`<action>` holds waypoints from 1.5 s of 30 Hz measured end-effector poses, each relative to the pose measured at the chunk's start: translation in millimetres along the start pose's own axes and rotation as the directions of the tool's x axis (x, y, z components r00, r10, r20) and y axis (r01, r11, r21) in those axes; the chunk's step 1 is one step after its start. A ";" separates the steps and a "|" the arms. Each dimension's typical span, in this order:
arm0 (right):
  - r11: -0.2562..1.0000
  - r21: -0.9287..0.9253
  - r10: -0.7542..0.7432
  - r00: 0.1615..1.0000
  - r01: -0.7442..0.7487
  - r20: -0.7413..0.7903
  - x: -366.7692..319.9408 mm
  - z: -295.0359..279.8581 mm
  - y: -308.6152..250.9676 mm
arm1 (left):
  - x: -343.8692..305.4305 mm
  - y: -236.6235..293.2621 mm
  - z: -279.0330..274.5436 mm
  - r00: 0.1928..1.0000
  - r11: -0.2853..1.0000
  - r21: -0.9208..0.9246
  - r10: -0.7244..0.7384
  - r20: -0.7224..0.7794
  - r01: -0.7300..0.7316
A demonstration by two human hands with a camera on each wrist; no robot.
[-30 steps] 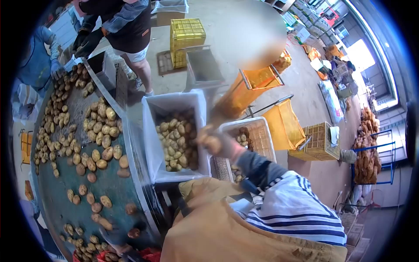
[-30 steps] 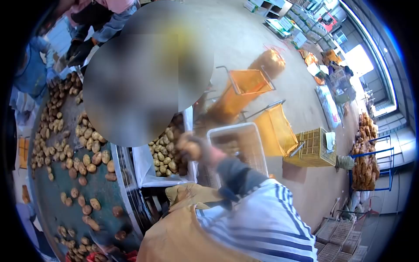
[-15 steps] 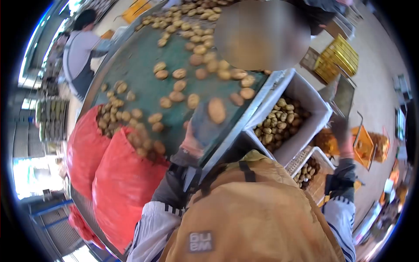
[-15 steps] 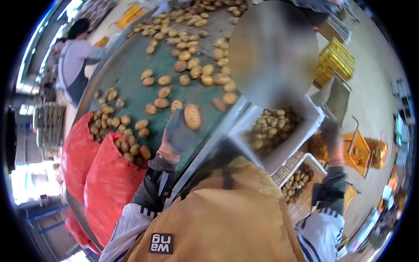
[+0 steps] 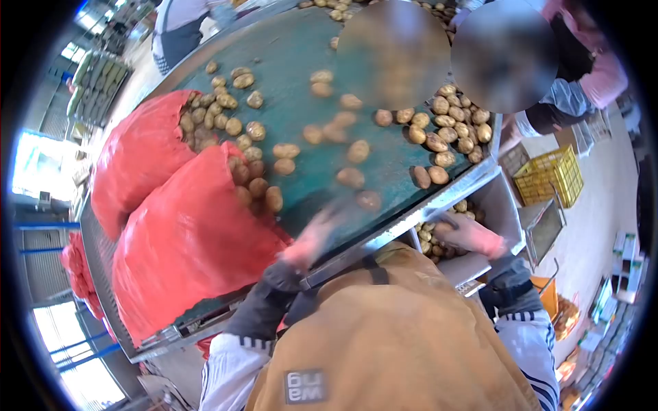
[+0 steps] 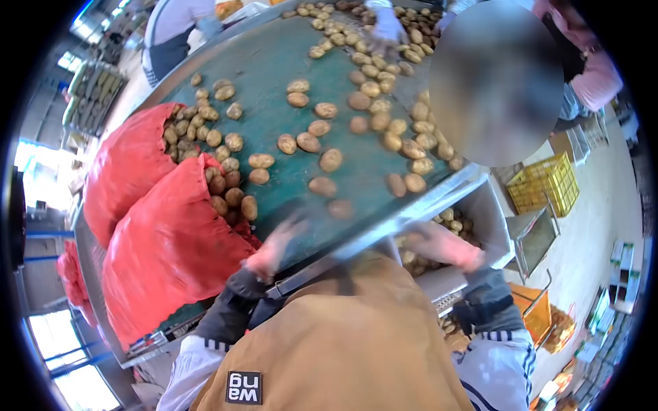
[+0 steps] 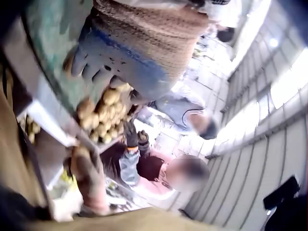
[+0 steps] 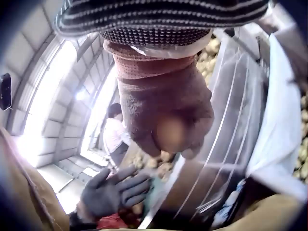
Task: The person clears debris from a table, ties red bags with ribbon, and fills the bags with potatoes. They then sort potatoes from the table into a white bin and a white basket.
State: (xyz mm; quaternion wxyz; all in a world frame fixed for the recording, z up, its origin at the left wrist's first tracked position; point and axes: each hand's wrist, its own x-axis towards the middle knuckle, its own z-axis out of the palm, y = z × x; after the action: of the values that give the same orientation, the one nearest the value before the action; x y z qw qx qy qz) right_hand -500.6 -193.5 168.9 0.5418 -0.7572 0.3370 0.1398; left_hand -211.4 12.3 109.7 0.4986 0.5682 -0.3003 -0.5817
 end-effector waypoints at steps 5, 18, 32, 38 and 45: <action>0.746 -0.657 -0.040 0.976 -0.115 -0.216 10.6 -44.9 56.4 | -48.3 -20.8 -90.2 0.644 0.904 0.426 0.302 -0.702 0.041; -0.027 -0.745 -0.650 0.554 0.667 0.520 270.6 109.7 -100.7 | 0.4 -26.3 -86.7 0.836 0.965 -0.215 0.006 -0.549 -0.148; -0.044 -0.619 -0.912 0.222 0.784 0.346 349.9 211.2 -228.3 | 10.5 11.3 -94.4 0.166 0.951 0.000 0.053 -0.985 -0.310; -0.037 -0.935 -0.848 0.484 0.351 0.216 373.2 187.2 -246.9 | 15.0 -3.0 -171.5 0.264 0.984 0.180 0.176 -0.948 -0.006; 0.366 -0.880 -0.683 0.729 0.302 -0.033 399.1 15.6 -224.7 | 83.5 -32.4 -174.1 0.221 0.942 0.322 0.296 -0.929 0.093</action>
State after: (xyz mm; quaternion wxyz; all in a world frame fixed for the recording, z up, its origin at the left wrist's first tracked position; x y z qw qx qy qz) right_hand -56.7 -280.7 96.1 0.0519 -0.9942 0.0805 -0.0484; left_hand -39.9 -16.4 19.6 0.5173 0.8543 -0.0494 -0.0126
